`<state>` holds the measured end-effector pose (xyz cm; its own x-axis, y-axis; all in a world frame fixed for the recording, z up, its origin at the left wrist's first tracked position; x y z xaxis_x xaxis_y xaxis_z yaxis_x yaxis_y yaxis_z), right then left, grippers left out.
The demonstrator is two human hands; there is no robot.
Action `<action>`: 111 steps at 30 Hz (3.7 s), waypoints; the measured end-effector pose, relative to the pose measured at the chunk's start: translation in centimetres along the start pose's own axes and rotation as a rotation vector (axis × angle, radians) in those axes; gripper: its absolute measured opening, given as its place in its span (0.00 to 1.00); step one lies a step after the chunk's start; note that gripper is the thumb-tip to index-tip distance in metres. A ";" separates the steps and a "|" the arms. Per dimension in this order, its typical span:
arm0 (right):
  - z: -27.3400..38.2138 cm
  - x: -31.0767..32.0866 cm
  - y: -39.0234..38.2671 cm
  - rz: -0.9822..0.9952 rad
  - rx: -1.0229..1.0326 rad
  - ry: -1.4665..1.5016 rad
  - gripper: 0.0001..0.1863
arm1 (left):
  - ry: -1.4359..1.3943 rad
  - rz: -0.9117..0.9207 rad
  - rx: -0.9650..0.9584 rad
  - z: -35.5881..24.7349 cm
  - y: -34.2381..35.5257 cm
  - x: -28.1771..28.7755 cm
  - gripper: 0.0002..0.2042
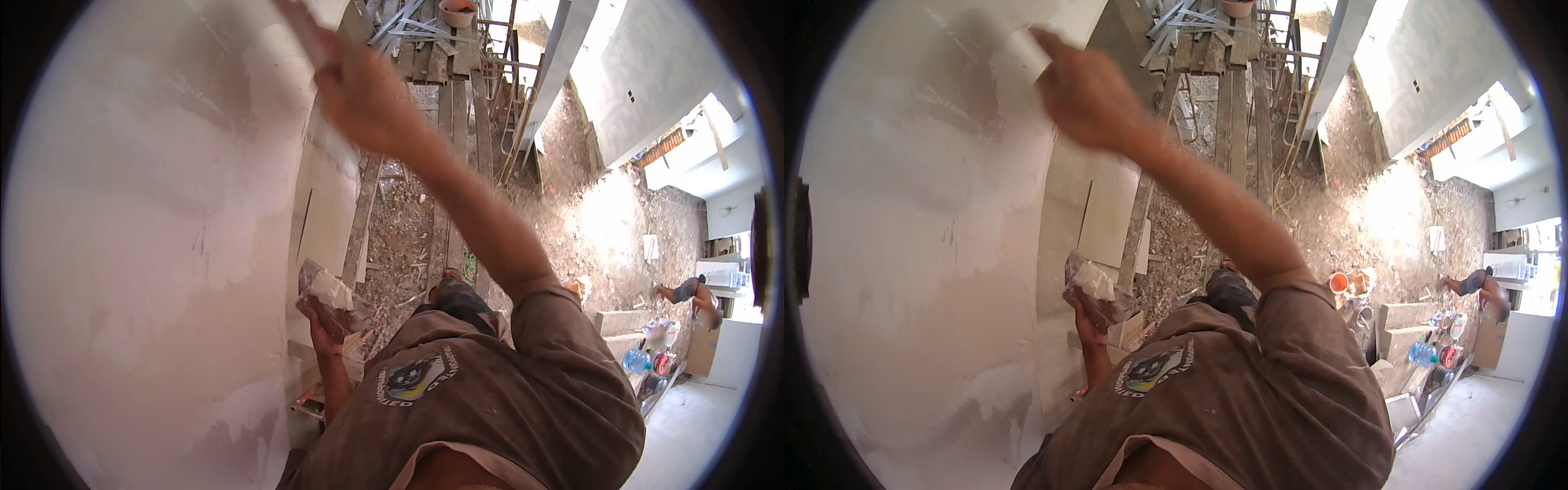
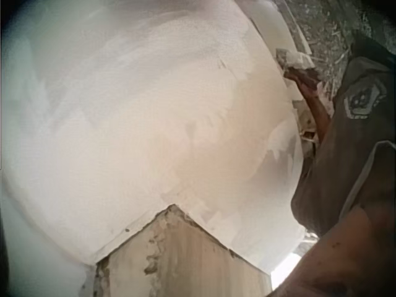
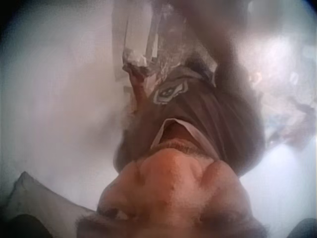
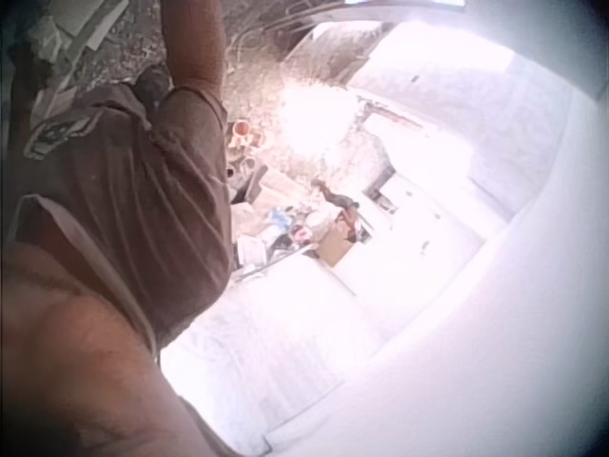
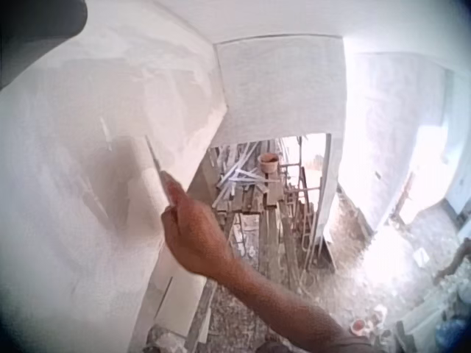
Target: The person applies a white substance to a wall section using two red scrapers, repeatedly loading material onto one scraper and smoothing it onto the surface.
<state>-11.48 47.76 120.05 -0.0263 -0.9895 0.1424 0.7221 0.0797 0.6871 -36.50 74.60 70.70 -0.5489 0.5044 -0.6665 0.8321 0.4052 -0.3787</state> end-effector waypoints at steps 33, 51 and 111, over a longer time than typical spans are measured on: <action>-1.3 3.6 4.2 0.145 0.015 0.115 0.27 | 0.074 -0.217 -0.069 -2.7 -4.2 -7.6 0.32; -21.5 -1.5 22.8 0.053 -0.403 0.246 0.13 | 0.059 -0.110 -0.090 -1.3 -2.2 -2.0 0.33; -39.1 -10.4 12.6 -0.650 -0.576 1.680 0.21 | 0.110 -0.386 -0.026 -3.2 -8.6 -2.2 0.29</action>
<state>24.94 54.36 99.38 0.0001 0.0508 -0.9987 1.0000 0.0036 0.0003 -42.69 72.43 77.48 -0.8271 0.3893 -0.4054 0.5616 0.5990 -0.5708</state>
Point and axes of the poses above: each hand's wrist, its own y-axis towards the middle knuckle, its own x-axis out of the back of the hand, z = x × y, the point moved 10 cm from there along y, towards the middle knuckle, and after that the axes turned 8 degrees about -z, right-handed, at the moved point
